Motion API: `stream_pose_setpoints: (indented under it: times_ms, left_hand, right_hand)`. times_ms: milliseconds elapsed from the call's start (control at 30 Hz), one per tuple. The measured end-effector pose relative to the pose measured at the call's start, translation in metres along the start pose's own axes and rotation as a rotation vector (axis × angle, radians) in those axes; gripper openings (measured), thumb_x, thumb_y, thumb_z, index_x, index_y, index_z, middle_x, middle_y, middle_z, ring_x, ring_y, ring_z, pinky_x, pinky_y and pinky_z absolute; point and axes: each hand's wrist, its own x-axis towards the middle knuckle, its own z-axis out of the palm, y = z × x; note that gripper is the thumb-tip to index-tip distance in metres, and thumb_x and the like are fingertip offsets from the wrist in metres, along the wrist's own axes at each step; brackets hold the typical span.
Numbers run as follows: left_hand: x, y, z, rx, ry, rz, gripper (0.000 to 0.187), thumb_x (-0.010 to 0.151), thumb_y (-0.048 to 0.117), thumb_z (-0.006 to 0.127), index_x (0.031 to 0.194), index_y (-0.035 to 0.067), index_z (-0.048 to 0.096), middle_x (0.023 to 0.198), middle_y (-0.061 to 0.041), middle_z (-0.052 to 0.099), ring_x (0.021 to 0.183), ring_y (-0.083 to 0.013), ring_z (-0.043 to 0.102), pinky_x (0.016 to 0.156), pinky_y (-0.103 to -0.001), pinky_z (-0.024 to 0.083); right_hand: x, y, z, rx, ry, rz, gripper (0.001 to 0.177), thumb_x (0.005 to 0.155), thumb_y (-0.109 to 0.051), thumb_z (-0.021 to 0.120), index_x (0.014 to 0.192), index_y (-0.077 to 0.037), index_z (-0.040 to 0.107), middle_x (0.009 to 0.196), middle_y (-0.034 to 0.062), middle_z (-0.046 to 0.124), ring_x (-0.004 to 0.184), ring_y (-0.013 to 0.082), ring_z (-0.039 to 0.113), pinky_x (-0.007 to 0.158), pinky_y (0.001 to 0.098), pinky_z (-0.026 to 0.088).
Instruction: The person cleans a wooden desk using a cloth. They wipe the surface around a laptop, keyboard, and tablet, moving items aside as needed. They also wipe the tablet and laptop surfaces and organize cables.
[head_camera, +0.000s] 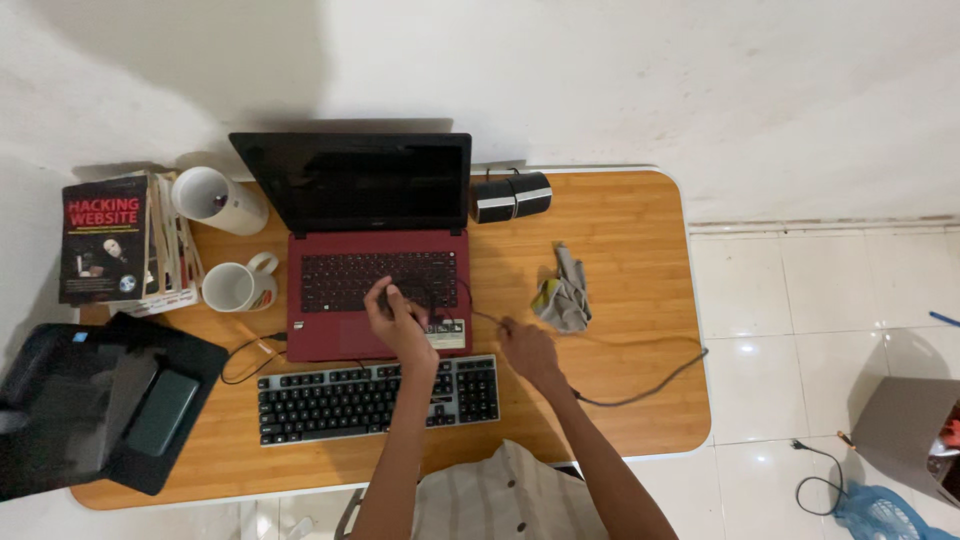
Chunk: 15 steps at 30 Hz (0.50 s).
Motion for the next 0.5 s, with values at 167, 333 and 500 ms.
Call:
stream_pose_setpoints:
  times_ms: [167,333,500]
  left_hand:
    - [0.013,0.009,-0.014,-0.094,-0.060,-0.257,0.023,0.108,0.022,0.060,0.126,0.008,0.064,0.069,0.000,0.054,0.048,-0.0064,0.038,0.041,-0.025,0.033]
    - [0.005,0.015,0.001,-0.150,-0.167,-0.240,0.032,0.105,0.025,0.061,0.133,0.008,0.060,0.111,-0.010,0.073,0.083,-0.0141,0.067,0.055,-0.027,0.050]
    - [0.004,0.027,0.016,0.014,-0.235,-0.062,0.036,0.107,0.028,0.058,0.137,0.009,0.054,0.142,-0.013,0.066,0.133,-0.0184,0.065,0.072,-0.025,0.058]
  right_hand:
    - [0.005,0.019,-0.001,-0.062,0.156,0.136,0.034,0.103,-0.036,0.049,0.111,-0.011,0.069,0.084,0.0253,0.072,0.078,0.0468,0.070,0.071,0.0585,0.056]
    - [0.001,-0.010,0.004,-0.017,0.011,0.099,0.032,0.100,-0.038,0.051,0.110,-0.015,0.072,0.085,0.0262,0.072,0.081,0.0477,0.070,0.076,0.0572,0.056]
    - [-0.005,-0.031,0.011,-0.041,-0.089,0.041,0.034,0.099,-0.040,0.053,0.115,-0.016,0.071,0.088,0.0249,0.073,0.084,0.0466,0.070,0.076,0.0563,0.058]
